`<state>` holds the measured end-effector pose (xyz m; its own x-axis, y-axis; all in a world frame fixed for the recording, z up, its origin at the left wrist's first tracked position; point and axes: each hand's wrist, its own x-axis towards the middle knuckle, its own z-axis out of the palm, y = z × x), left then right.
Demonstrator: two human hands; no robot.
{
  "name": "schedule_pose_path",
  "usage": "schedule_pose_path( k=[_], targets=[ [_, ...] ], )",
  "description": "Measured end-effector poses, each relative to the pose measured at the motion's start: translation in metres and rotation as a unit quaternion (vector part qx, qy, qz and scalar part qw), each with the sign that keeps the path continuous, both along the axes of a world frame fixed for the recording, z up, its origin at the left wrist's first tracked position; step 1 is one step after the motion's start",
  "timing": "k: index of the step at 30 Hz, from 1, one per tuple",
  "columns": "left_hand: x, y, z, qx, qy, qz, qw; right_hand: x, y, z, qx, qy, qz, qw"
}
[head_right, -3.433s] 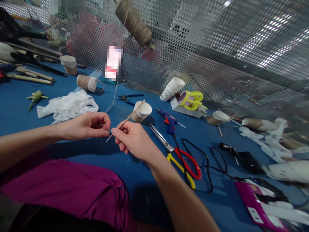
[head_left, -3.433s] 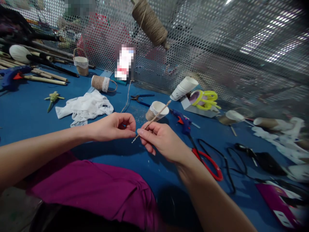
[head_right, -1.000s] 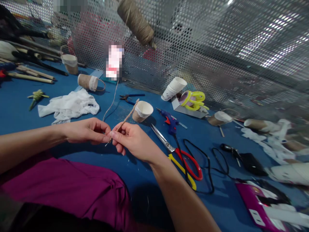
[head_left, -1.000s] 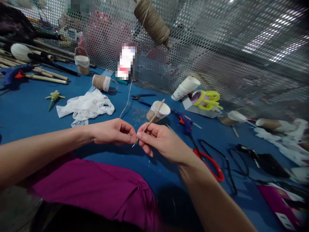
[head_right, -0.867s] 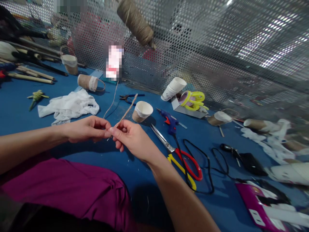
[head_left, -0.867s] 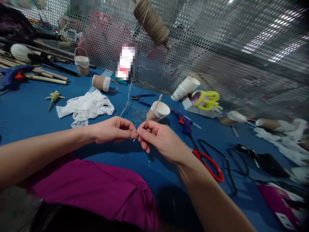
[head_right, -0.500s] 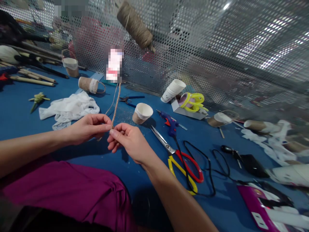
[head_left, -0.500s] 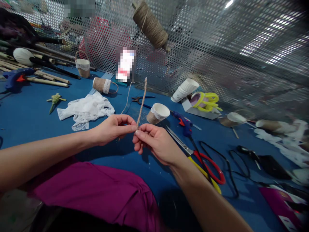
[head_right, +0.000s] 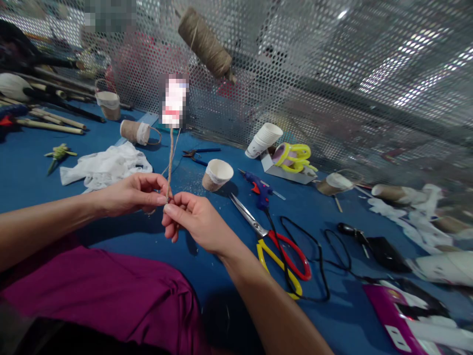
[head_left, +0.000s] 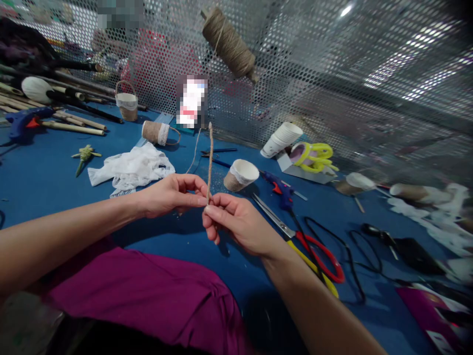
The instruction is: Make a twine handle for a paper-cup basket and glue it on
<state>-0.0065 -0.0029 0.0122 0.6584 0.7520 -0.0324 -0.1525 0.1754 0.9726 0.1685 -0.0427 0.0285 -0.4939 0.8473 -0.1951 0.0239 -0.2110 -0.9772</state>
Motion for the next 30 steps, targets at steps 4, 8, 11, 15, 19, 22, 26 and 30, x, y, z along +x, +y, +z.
schedule_pose_path(
  k=[4,8,11,15,19,22,26,30],
  targets=[
    [-0.002,0.003,0.001,0.011,0.000,-0.025,1.000,-0.001,-0.001,0.001,-0.013,0.004,0.013,1.000],
    [-0.005,0.006,0.000,0.021,0.000,-0.046,0.999,0.000,-0.001,0.000,-0.021,0.011,0.016,1.000],
    [-0.007,0.007,-0.001,0.024,0.005,-0.054,0.998,0.000,-0.001,-0.001,-0.022,0.017,0.024,0.999],
    [-0.009,0.006,0.001,0.045,0.038,-0.056,0.997,-0.003,-0.004,0.001,-0.014,0.001,0.040,0.999],
    [-0.010,0.005,0.003,0.056,0.064,-0.031,0.996,0.007,0.006,0.015,0.077,-0.132,0.007,0.988],
    [-0.008,0.005,0.002,0.055,0.069,0.004,0.996,0.040,0.028,0.028,0.195,-0.339,-0.176,0.904],
    [-0.004,0.007,-0.007,0.045,0.059,0.046,0.996,0.101,0.061,0.022,0.158,-0.526,-0.346,0.761],
    [-0.001,0.010,-0.015,0.026,0.045,0.077,0.996,0.141,0.077,-0.004,0.057,-0.586,-0.344,0.731]
  ],
)
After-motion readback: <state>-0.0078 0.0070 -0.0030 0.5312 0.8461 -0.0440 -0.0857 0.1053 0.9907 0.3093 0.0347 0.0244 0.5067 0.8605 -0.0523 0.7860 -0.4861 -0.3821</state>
